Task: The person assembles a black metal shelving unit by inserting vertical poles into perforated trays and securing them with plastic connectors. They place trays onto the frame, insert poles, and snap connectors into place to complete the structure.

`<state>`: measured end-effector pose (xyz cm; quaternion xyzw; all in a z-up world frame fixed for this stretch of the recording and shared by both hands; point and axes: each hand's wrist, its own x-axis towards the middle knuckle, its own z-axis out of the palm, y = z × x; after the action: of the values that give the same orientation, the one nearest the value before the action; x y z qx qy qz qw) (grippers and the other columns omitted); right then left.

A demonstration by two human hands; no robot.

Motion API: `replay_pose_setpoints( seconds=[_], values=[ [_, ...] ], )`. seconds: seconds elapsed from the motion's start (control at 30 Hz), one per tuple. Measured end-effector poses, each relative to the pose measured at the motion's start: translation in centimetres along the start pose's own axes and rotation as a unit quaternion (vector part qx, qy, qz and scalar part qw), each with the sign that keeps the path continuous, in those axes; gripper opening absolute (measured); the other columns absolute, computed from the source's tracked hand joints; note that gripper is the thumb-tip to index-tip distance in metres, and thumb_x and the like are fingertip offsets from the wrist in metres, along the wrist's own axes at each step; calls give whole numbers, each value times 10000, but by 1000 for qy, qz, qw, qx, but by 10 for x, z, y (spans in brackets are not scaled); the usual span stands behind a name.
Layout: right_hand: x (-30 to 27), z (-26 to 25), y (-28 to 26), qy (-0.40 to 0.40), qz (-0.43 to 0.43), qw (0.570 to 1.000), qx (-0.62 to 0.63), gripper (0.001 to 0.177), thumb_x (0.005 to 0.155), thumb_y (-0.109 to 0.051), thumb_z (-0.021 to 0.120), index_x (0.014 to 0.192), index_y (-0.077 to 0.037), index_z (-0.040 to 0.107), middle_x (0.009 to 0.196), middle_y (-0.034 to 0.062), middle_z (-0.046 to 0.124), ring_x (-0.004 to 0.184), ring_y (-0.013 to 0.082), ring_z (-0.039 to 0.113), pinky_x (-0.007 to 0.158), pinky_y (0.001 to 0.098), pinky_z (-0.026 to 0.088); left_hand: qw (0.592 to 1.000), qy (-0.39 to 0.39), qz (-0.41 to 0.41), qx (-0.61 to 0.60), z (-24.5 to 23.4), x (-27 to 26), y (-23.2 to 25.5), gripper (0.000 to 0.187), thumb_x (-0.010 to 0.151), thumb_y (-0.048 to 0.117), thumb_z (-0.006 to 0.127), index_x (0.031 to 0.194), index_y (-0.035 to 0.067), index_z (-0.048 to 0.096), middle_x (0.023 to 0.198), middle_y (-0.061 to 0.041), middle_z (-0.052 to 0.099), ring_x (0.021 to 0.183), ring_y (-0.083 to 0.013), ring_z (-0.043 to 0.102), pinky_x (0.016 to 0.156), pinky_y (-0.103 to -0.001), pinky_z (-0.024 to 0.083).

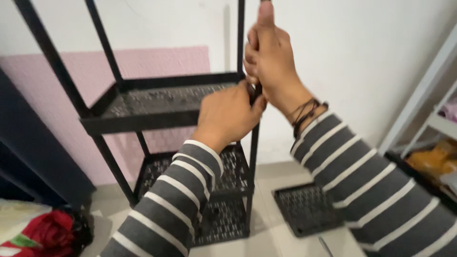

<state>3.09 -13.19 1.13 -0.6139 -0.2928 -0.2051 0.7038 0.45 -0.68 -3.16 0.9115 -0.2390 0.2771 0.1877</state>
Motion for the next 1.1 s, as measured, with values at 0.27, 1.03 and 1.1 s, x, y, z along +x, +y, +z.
replay_pose_setpoints(
  seconds=[0.27, 1.03, 1.1],
  values=[
    [-48, -97, 47, -33, 119, 975, -184, 568, 972, -633, 382, 1043, -125, 628, 906, 0, 673, 794, 105, 644, 682, 272, 555, 968, 181, 82, 151, 37, -9, 2, 443, 929, 516, 648, 760, 107, 670, 620, -44, 628, 508, -205, 605, 468, -397, 471],
    [-325, -274, 283, -370, 424, 588, -581, 464, 802, -38, 687, 1236, -200, 676, 1289, 83, 667, 1230, 295, 627, 1071, 402, 488, 904, 300, 163, 258, 76, 4, -11, 525, 954, 461, 736, 570, 172, 523, 464, 37, 397, 380, -123, 350, 395, -310, 299],
    [-332, -275, 290, -375, 425, 590, -575, 328, 858, -65, 632, 1145, -192, 729, 1237, 86, 696, 1195, 289, 655, 1035, 387, 527, 904, 300, 162, 258, 76, 4, -10, 517, 953, 463, 735, 577, 176, 527, 465, 38, 399, 383, -120, 351, 395, -307, 301]
  ],
)
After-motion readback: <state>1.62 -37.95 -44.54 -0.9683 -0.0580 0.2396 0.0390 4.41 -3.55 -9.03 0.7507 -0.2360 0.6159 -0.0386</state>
